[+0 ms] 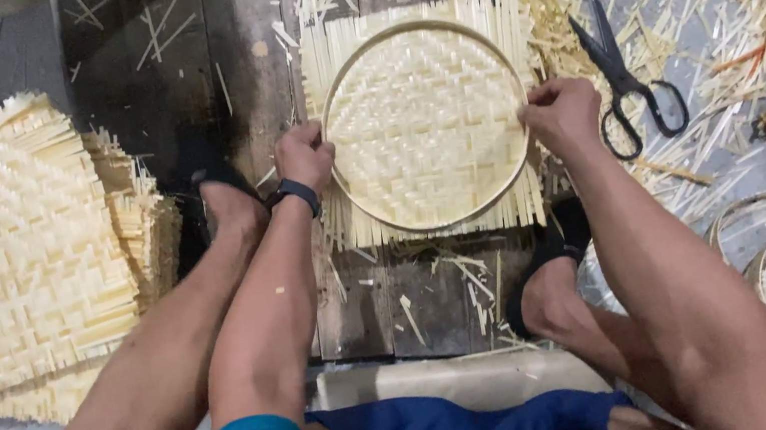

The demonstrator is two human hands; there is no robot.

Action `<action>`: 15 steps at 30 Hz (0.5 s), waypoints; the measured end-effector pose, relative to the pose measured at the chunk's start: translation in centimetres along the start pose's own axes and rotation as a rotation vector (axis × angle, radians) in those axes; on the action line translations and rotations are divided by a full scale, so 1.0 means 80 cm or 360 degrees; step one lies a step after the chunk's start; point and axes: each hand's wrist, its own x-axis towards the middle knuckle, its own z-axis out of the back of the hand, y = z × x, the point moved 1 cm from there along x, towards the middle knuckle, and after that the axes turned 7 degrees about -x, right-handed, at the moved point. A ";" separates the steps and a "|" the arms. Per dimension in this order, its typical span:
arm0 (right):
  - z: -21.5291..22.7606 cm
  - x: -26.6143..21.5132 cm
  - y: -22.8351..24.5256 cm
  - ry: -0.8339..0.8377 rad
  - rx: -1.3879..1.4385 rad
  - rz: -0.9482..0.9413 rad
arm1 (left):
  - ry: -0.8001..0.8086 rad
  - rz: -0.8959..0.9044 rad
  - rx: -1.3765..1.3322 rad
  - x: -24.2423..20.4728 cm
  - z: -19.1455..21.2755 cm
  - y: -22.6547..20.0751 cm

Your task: The recorder is weaving and trimming bamboo strips around a wooden mold to create a basket base or lid, then fitting a bamboo hoop to secure the edges.

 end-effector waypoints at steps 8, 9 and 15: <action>0.000 -0.011 0.001 0.0087 0.0172 -0.0103 | 0.0144 0.0424 -0.0531 0.015 -0.018 0.050; 0.001 -0.011 0.003 0.0113 0.0237 -0.0180 | 0.0163 0.0588 -0.0675 0.016 -0.024 0.057; -0.013 -0.004 -0.023 0.0034 0.0073 -0.0165 | 0.0200 0.0777 -0.0733 0.028 -0.047 0.096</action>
